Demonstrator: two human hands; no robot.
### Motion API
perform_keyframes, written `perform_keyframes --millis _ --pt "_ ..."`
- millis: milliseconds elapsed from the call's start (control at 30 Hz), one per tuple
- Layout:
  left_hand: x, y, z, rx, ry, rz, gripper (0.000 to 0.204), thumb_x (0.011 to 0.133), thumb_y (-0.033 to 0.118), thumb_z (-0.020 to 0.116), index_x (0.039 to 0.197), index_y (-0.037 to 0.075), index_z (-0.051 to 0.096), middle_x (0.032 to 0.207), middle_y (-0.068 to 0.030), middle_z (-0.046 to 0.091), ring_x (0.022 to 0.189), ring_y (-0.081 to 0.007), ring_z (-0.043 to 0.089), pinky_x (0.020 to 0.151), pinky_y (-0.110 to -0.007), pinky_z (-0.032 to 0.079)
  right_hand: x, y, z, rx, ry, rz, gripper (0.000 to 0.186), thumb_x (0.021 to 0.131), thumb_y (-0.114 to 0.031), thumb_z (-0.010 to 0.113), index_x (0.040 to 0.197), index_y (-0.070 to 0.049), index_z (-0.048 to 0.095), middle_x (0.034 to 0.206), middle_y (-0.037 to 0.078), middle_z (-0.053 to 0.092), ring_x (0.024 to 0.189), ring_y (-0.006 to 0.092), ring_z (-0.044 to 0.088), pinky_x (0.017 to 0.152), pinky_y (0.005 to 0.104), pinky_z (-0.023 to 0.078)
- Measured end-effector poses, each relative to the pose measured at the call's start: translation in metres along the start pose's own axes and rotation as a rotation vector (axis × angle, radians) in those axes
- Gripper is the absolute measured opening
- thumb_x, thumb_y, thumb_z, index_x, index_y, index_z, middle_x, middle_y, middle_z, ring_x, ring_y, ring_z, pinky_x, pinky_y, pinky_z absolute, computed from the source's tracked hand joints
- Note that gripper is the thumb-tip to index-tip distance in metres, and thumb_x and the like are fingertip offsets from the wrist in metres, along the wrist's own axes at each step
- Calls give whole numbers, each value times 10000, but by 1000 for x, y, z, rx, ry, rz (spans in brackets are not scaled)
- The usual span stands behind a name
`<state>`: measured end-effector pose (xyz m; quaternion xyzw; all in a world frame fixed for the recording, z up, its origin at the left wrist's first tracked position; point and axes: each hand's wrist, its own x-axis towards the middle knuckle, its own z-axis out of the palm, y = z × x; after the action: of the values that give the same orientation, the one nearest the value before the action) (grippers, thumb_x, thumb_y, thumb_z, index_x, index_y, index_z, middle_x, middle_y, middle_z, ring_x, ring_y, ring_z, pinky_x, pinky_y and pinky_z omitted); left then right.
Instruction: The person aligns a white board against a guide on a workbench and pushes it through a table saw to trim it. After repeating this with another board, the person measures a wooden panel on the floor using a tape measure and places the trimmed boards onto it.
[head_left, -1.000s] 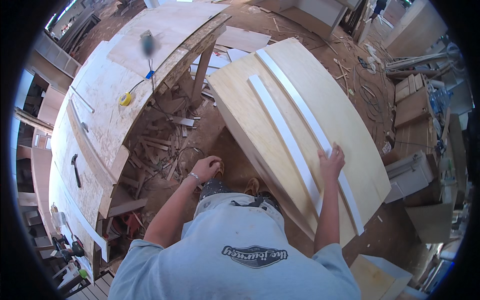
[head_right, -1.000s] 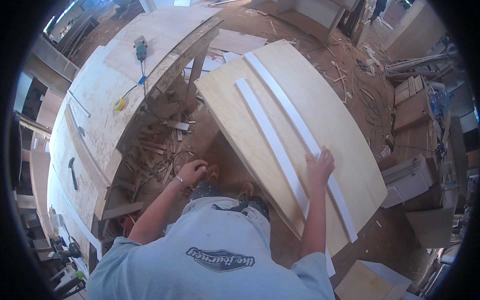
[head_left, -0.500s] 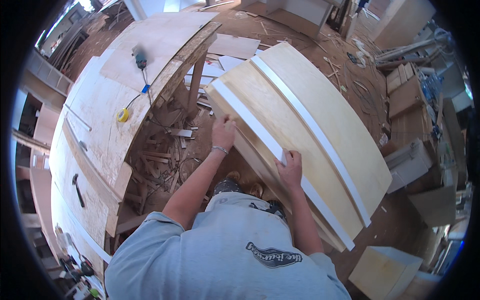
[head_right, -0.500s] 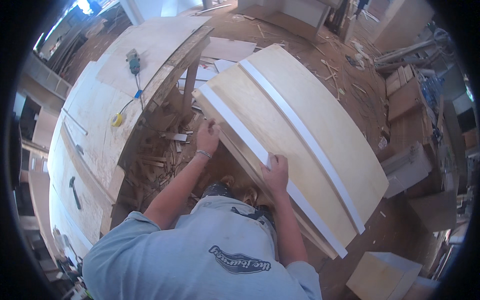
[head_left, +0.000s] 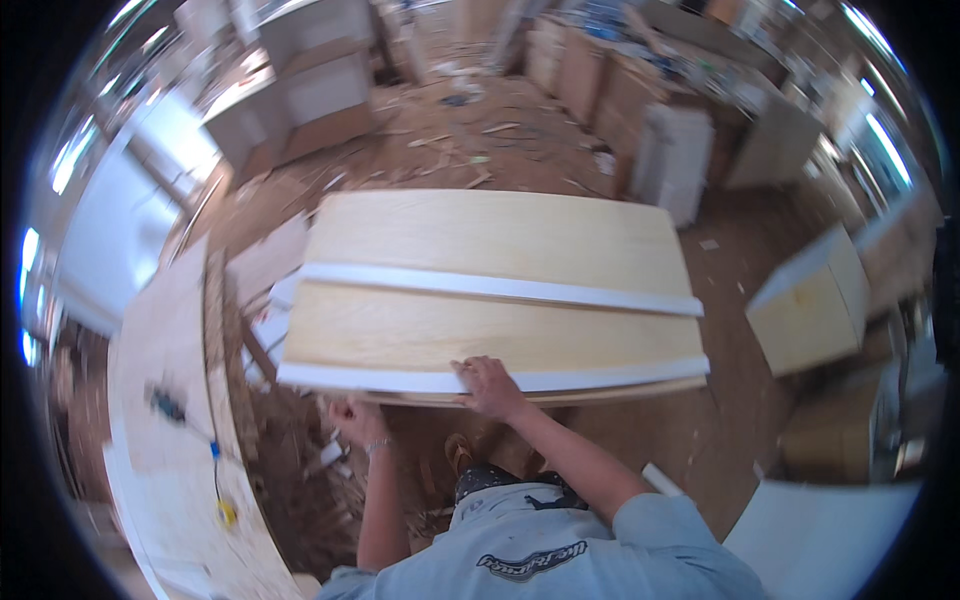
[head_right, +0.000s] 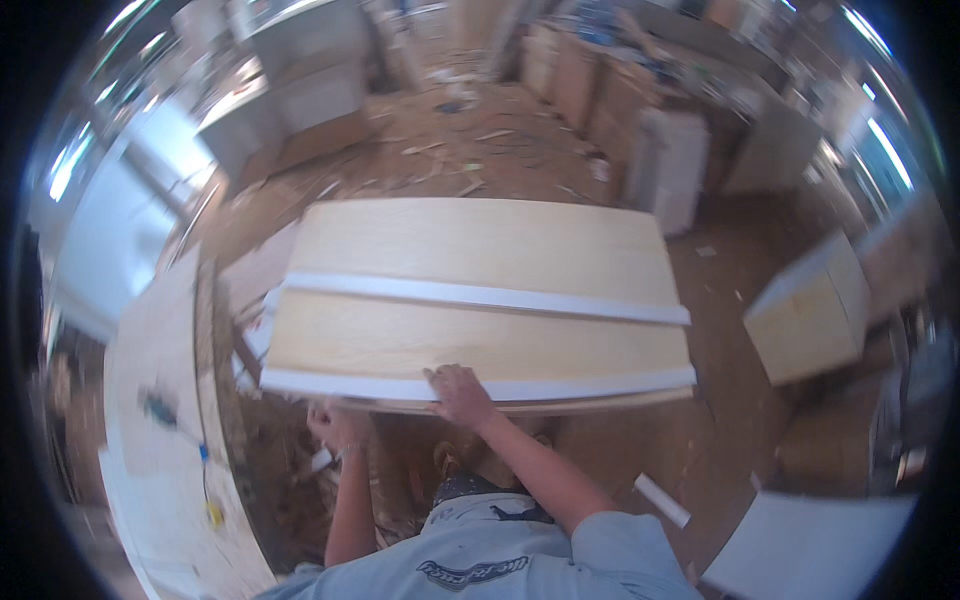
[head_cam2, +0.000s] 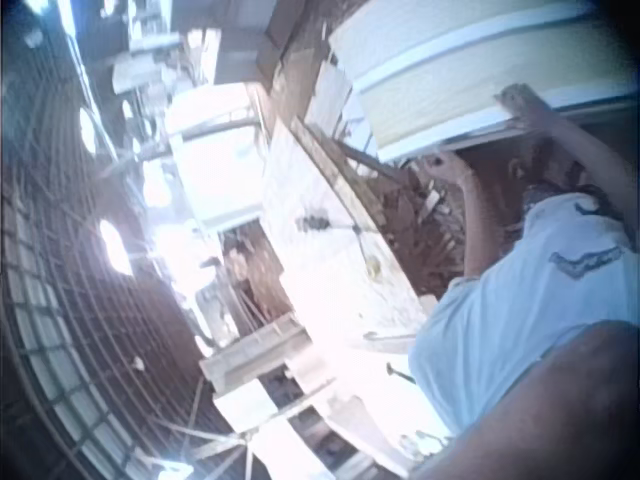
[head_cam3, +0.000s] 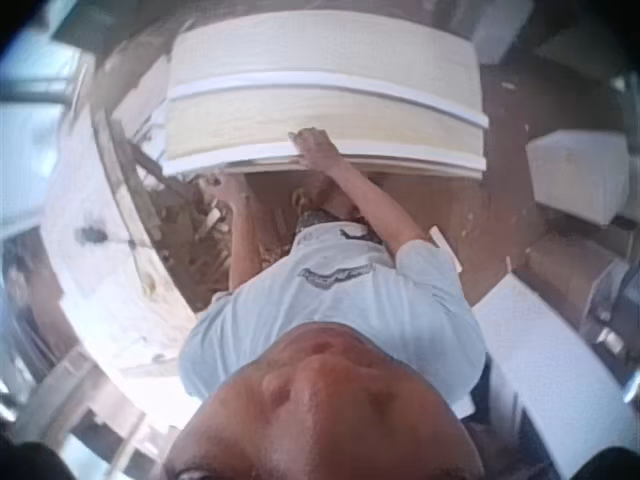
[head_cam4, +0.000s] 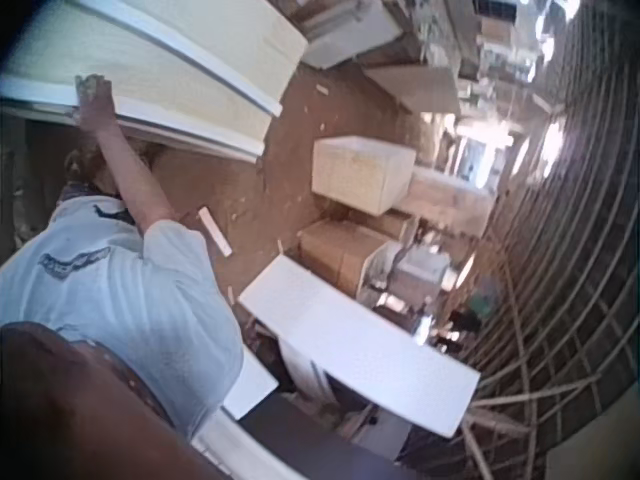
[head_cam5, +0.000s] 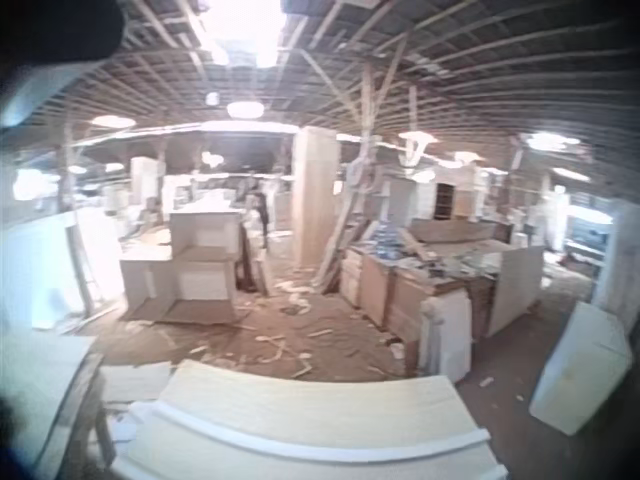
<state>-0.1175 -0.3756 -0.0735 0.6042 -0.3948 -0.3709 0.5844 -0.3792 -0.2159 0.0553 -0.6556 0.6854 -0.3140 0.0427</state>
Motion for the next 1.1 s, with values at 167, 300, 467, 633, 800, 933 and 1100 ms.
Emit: perform_keyframes --millis 167,300,467,633,800,933,1100 --pt "-138 119 44 343 -273 241 289 987 110 604 1237 -14 529 967 -77 542 897 -185 507 857 -340 453 -121 56 -82 154 246 287 259 868 -48 654 1126 -33 665 1100 154 635 1043 339 627 894 424 533" --pt "-273 156 142 142 -725 528 170 978 99 610 1110 -6 626 971 -95 616 887 -203 562 854 -348 477 -263 93 -169 225 412 778 169 930 -106 619 1084 -56 666 974 173 689 903 344 683 791 439 560" --pt "-466 173 264 106 -1088 652 138 960 97 637 1052 3 680 978 -142 682 915 -261 668 848 -362 528 -464 144 -256 268 512 1262 269 972 -283 656 1053 -28 686 903 150 730 802 222 708 698 369 549" --pt "-600 184 319 131 -1305 712 117 975 76 620 1061 23 680 915 -128 715 834 -217 701 778 -347 549 -625 182 -337 708 558 1453 305 963 -314 658 1093 -42 701 906 103 741 800 188 694 631 329 527" --pt "-679 216 381 444 -1587 586 148 1009 126 597 1099 40 676 821 -102 728 730 -159 702 693 -315 548 -753 287 -387 1373 773 1454 350 992 -336 584 1145 -44 699 987 104 739 854 220 684 726 348 530" --pt "-741 213 474 583 -1567 778 249 1008 248 622 1026 8 687 689 -127 681 658 -162 673 615 -315 516 -781 405 -363 504 251 1877 370 987 -358 576 1132 -49 718 1044 131 732 933 276 677 818 400 521" --pt "-803 185 583 416 -1625 354 347 1013 317 623 1053 -17 711 876 -143 737 819 -166 670 745 -337 525 -747 556 -395 855 347 1732 398 982 -386 566 1117 -55 742 1115 164 724 1032 346 668 933 465 509"
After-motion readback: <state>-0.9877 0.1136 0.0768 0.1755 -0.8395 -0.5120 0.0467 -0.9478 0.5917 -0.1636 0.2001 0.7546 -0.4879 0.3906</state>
